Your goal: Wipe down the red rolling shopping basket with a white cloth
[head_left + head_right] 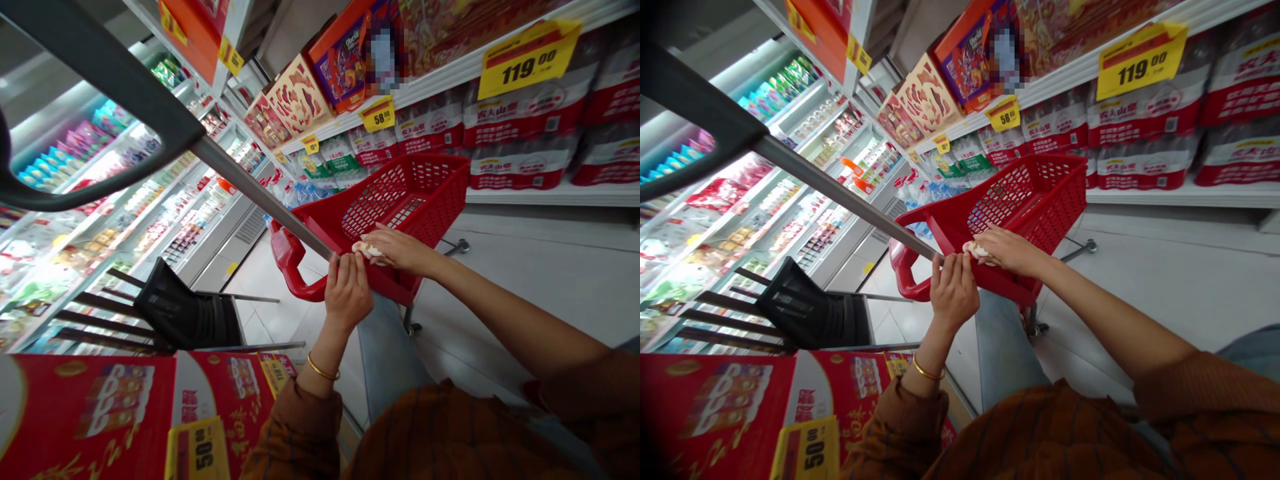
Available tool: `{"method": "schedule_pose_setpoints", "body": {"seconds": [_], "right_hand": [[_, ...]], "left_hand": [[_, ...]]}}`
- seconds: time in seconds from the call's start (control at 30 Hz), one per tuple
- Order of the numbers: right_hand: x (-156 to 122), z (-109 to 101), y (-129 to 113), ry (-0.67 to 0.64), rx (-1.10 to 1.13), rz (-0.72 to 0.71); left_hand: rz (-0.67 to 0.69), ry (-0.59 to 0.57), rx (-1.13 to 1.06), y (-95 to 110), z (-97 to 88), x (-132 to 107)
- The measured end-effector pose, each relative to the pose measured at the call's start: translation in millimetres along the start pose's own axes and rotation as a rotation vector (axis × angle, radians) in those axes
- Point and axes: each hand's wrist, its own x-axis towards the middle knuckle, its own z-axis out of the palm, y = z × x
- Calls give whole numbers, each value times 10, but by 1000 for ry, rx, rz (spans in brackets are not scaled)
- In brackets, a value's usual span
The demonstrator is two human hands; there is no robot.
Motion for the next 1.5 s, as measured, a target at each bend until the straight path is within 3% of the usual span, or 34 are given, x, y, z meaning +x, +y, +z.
{"method": "schedule_pose_setpoints", "body": {"seconds": [0.2, 0.43, 0.63, 0.87, 1.0, 1.13, 1.5], "right_hand": [[-73, -25, 36, 11, -74, 89], [-168, 29, -122, 84, -146, 143], [-239, 36, -183, 148, -152, 107], [-229, -7, -336, 152, -148, 109], [-275, -99, -485, 15, -237, 81], [-318, -139, -522, -94, -342, 1], [-383, -34, -438, 63, -529, -28]], "left_hand": [[-22, -11, -67, -84, 43, -43], [-8, 33, -88, -139, 92, -129], [13, 82, -120, -186, 81, -135], [-170, 140, -130, 79, 70, 7], [-160, 128, -198, 218, 202, 42], [-186, 164, -261, 194, 293, 8], [-193, 111, -281, 115, 283, -43]]}}
